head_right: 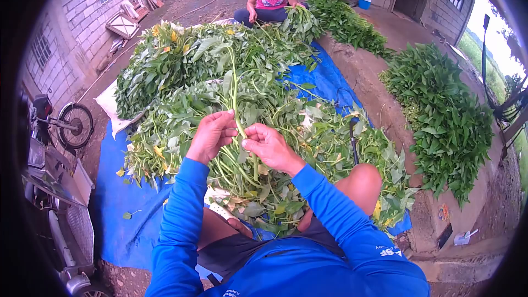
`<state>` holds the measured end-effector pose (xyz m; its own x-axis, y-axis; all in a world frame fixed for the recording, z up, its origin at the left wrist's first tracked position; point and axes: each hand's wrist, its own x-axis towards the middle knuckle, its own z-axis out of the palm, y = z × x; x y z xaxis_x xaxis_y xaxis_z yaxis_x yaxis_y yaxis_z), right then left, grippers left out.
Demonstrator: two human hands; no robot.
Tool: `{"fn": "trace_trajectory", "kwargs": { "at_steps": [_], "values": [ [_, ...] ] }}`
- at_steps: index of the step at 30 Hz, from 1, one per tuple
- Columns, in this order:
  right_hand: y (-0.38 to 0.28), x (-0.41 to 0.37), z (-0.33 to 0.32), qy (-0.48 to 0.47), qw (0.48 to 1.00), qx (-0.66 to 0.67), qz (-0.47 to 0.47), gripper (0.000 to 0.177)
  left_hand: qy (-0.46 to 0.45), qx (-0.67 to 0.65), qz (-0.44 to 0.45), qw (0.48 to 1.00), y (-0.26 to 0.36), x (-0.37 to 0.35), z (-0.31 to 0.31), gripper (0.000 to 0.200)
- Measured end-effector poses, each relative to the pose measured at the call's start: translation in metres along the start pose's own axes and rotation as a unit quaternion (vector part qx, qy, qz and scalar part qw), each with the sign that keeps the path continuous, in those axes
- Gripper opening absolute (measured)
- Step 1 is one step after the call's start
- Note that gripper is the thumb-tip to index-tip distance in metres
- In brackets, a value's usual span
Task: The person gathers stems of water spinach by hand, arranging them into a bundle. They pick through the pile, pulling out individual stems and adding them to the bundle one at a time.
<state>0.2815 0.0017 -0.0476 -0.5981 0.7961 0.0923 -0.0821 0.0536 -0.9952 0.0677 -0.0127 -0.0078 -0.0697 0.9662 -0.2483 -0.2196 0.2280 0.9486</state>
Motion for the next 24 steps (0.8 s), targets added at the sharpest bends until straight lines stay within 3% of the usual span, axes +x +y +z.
{"fn": "trace_trajectory", "kwargs": {
  "at_steps": [3,7,9,11,14,16,17,19,21,24],
  "values": [
    [-0.002,-0.013,0.001,0.001,1.000,-0.007,0.012,0.029,-0.065,-0.051,-0.034,0.996,-0.010,-0.002,0.003,0.027],
    [0.019,-0.035,-0.003,0.009,0.998,-0.004,0.058,0.030,-0.069,-0.089,0.012,0.994,-0.019,0.004,0.009,0.025],
    [0.038,-0.048,-0.003,0.067,0.989,-0.119,-0.053,0.028,-0.048,-0.087,0.024,0.995,-0.017,0.003,0.007,0.023],
    [0.052,-0.052,-0.008,0.118,0.974,-0.184,-0.062,0.028,-0.023,-0.089,0.038,0.995,-0.015,0.004,0.004,0.023],
    [0.048,-0.055,-0.005,0.124,0.991,-0.057,0.004,0.029,0.001,-0.135,0.040,0.990,-0.017,0.007,0.003,0.023],
    [0.053,-0.055,-0.012,0.096,0.993,-0.070,0.027,0.029,0.005,-0.189,0.029,0.981,-0.018,0.008,0.007,0.025],
    [0.056,-0.055,-0.014,0.081,0.993,-0.078,0.037,0.029,-0.023,-0.226,0.008,0.974,-0.019,0.009,0.009,0.026],
    [0.054,-0.055,-0.011,0.078,0.996,0.034,0.038,0.027,-0.075,-0.298,-0.032,0.951,-0.023,0.012,0.009,0.028],
    [0.044,-0.059,-0.010,0.079,0.985,0.138,0.066,0.027,-0.050,-0.278,-0.020,0.959,-0.025,0.015,0.011,0.032],
    [0.043,-0.062,-0.017,0.058,0.983,0.150,0.091,0.025,0.006,-0.232,-0.011,0.973,-0.021,0.014,0.013,0.031]
  ]
}}
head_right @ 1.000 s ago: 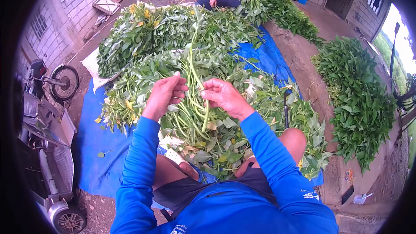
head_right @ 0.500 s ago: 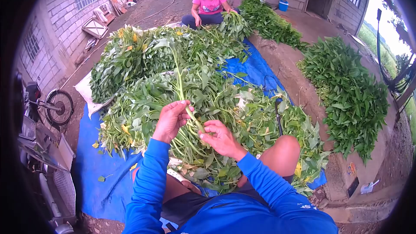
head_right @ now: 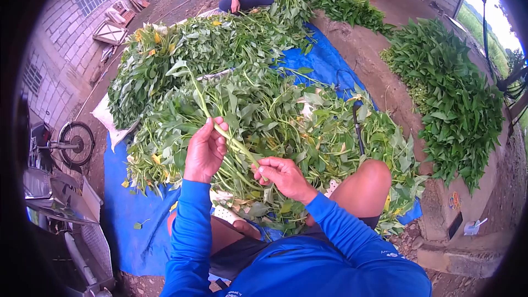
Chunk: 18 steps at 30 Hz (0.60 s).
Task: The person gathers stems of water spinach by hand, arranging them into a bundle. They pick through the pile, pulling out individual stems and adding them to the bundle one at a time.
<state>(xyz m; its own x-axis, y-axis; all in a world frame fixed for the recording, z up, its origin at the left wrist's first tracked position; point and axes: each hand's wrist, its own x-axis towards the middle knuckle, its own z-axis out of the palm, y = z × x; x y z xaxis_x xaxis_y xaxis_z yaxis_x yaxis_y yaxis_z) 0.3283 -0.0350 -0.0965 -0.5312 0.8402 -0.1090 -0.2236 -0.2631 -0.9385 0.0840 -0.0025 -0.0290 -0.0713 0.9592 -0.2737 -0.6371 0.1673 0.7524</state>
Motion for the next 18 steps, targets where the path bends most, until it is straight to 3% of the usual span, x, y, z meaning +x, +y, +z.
{"fn": "trace_trajectory", "kwargs": {
  "at_steps": [5,7,9,12,15,16,18],
  "values": [
    [-0.012,0.002,-0.007,0.031,0.997,0.019,0.070,0.025,-0.021,0.033,0.036,0.999,-0.005,0.000,-0.003,0.031],
    [-0.003,0.008,-0.007,0.040,0.998,-0.047,0.007,0.026,-0.042,0.062,0.073,0.995,-0.004,0.006,-0.003,0.031],
    [-0.007,0.008,-0.006,0.043,0.982,-0.183,0.003,0.025,-0.022,0.097,0.077,0.992,-0.007,0.003,-0.002,0.031],
    [-0.037,0.003,0.002,-0.081,0.915,-0.380,0.109,0.023,0.000,0.119,0.110,0.987,-0.013,-0.002,0.005,0.031],
    [0.014,-0.015,-0.002,-0.280,0.802,-0.511,0.134,0.027,0.023,0.056,0.172,0.983,0.016,0.010,-0.012,0.031],
    [0.022,-0.025,-0.005,-0.319,0.796,-0.493,0.146,0.032,0.013,0.067,0.151,0.986,0.026,0.007,-0.011,0.031],
    [0.042,-0.035,-0.011,-0.241,0.846,-0.454,0.141,0.028,0.008,0.067,0.118,0.991,0.041,-0.001,-0.012,0.031]
  ]
}}
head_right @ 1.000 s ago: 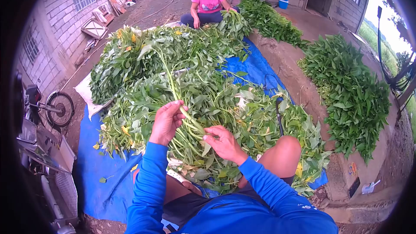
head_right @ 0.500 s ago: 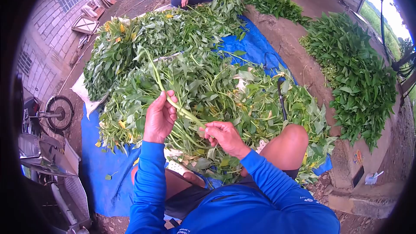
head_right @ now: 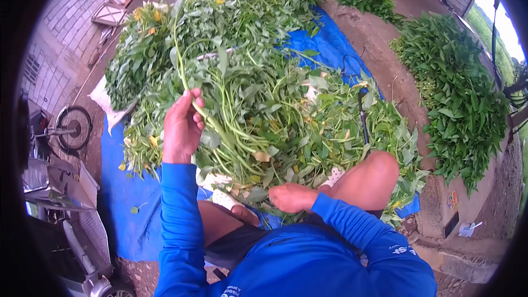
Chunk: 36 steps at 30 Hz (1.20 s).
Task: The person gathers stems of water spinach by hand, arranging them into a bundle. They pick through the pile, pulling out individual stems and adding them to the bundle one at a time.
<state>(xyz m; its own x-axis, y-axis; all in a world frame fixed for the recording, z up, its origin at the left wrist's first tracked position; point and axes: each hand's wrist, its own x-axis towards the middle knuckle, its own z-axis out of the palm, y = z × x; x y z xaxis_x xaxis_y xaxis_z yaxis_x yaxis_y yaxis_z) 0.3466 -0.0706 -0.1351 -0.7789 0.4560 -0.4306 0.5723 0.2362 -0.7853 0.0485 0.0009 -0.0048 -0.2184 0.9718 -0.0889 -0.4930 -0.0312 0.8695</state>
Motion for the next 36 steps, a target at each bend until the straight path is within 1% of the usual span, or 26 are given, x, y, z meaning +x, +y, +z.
{"fn": "trace_trajectory", "kwargs": {
  "at_steps": [1,2,3,5,8,9,10,11,13,15,16,19,20,21,22,23,24,25,27,29,33,34,36],
  "values": [
    [0.003,0.003,0.007,0.037,0.999,0.034,0.009,0.026,-0.006,-0.006,-0.008,1.000,0.004,-0.002,-0.003,0.031],
    [-0.002,0.005,0.003,0.099,0.990,0.091,-0.045,0.024,-0.002,-0.027,-0.036,0.999,0.010,-0.006,-0.004,0.031],
    [-0.010,0.005,-0.007,0.166,0.970,0.145,-0.099,0.023,-0.010,-0.042,-0.055,0.998,0.011,-0.007,-0.009,0.032],
    [-0.044,0.005,-0.032,0.268,0.927,0.242,-0.106,0.021,-0.043,-0.089,-0.068,0.993,0.008,-0.008,-0.016,0.033],
    [-0.088,0.018,-0.067,0.322,0.882,0.276,-0.205,0.029,-0.080,-0.130,-0.097,0.984,0.006,-0.013,-0.017,0.034],
    [-0.094,0.029,-0.073,0.321,0.879,0.253,-0.245,0.032,-0.079,-0.124,-0.099,0.984,0.006,-0.015,-0.015,0.034],
    [-0.100,0.042,-0.079,0.316,0.875,0.229,-0.286,0.034,-0.077,-0.117,-0.099,0.985,0.006,-0.017,-0.013,0.034],
    [-0.106,0.043,-0.081,0.250,0.882,0.292,-0.274,0.034,-0.072,-0.110,-0.100,0.986,0.007,-0.020,-0.012,0.034],
    [-0.121,0.045,-0.086,0.126,0.875,0.412,-0.221,0.036,-0.078,-0.097,-0.086,0.989,0.007,-0.023,-0.013,0.036],
    [-0.110,0.066,-0.089,-0.008,0.817,0.531,-0.225,0.036,-0.084,-0.109,-0.098,0.986,0.009,-0.026,-0.017,0.037],
    [-0.108,0.070,-0.086,-0.031,0.824,0.525,-0.209,0.037,-0.088,-0.124,-0.102,0.983,0.009,-0.028,-0.020,0.036],
    [-0.107,0.074,-0.074,-0.122,0.786,0.571,-0.203,0.038,-0.095,-0.153,-0.107,0.978,0.008,-0.029,-0.026,0.036],
    [-0.101,0.078,-0.065,-0.122,0.781,0.572,-0.216,0.035,-0.088,-0.153,-0.105,0.979,0.007,-0.030,-0.027,0.036],
    [-0.096,0.082,-0.055,-0.121,0.760,0.601,-0.215,0.034,-0.081,-0.154,-0.105,0.979,0.005,-0.032,-0.027,0.036],
    [-0.093,0.085,-0.044,-0.120,0.737,0.630,-0.214,0.032,-0.051,-0.140,-0.090,0.985,0.004,-0.033,-0.028,0.035],
    [-0.090,0.086,-0.034,-0.116,0.713,0.658,-0.212,0.030,-0.056,-0.113,-0.080,0.989,0.004,-0.035,-0.028,0.035],
    [-0.087,0.084,-0.025,-0.137,0.706,0.668,-0.193,0.026,-0.063,-0.086,-0.070,0.992,0.004,-0.039,-0.027,0.034],
    [-0.086,0.078,-0.019,-0.136,0.698,0.682,-0.167,0.026,-0.071,-0.061,-0.061,0.994,0.003,-0.041,-0.026,0.034],
    [-0.074,0.074,-0.010,-0.158,0.647,0.729,-0.159,0.025,-0.049,-0.037,-0.062,0.996,-0.004,-0.044,-0.024,0.032],
    [-0.063,0.067,-0.010,-0.140,0.641,0.738,-0.159,0.025,-0.021,-0.038,-0.056,0.998,-0.012,-0.046,-0.020,0.032],
    [-0.047,0.057,-0.014,-0.124,0.638,0.747,-0.143,0.023,-0.013,-0.015,-0.041,0.999,-0.021,-0.050,-0.011,0.031],
    [-0.044,0.053,-0.017,-0.130,0.635,0.750,-0.130,0.024,-0.019,-0.012,-0.051,0.998,-0.021,-0.051,-0.009,0.032],
    [-0.042,0.050,-0.016,-0.137,0.621,0.759,-0.142,0.025,-0.029,-0.018,-0.048,0.998,-0.023,-0.052,-0.004,0.032]
  ]
}}
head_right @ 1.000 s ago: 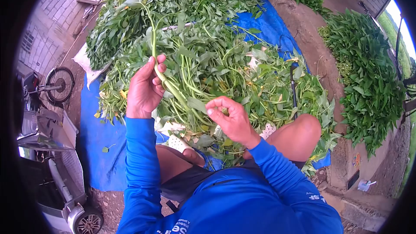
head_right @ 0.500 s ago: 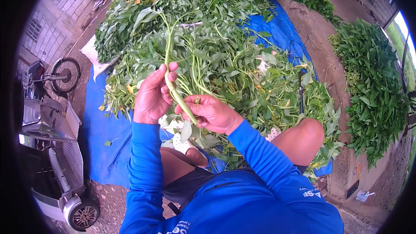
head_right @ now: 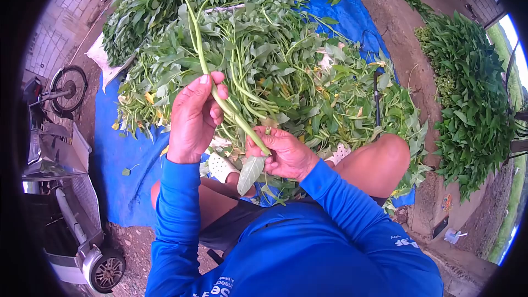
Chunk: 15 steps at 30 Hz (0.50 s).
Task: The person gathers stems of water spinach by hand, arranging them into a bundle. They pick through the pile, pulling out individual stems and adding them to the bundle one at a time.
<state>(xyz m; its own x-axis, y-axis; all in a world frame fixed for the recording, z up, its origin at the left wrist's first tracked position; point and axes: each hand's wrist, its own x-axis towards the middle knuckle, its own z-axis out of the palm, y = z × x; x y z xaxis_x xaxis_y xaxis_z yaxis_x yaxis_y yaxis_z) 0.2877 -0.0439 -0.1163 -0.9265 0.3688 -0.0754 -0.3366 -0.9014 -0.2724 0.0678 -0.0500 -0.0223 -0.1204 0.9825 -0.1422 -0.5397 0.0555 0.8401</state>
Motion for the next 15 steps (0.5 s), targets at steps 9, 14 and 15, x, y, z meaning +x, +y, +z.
{"fn": "trace_trajectory", "kwargs": {
  "at_steps": [9,14,15],
  "values": [
    [0.005,0.003,0.044,0.002,0.996,-0.089,-0.026,0.025,-0.080,-0.191,-0.056,0.977,0.000,0.006,-0.006,0.033],
    [-0.023,0.022,0.062,0.080,0.890,-0.434,-0.112,0.032,-0.088,-0.129,-0.114,0.981,0.009,0.004,-0.013,0.034],
    [-0.031,0.024,0.064,0.062,0.887,-0.442,-0.121,0.031,-0.081,-0.106,-0.116,0.984,0.010,0.004,-0.012,0.034]
  ]
}}
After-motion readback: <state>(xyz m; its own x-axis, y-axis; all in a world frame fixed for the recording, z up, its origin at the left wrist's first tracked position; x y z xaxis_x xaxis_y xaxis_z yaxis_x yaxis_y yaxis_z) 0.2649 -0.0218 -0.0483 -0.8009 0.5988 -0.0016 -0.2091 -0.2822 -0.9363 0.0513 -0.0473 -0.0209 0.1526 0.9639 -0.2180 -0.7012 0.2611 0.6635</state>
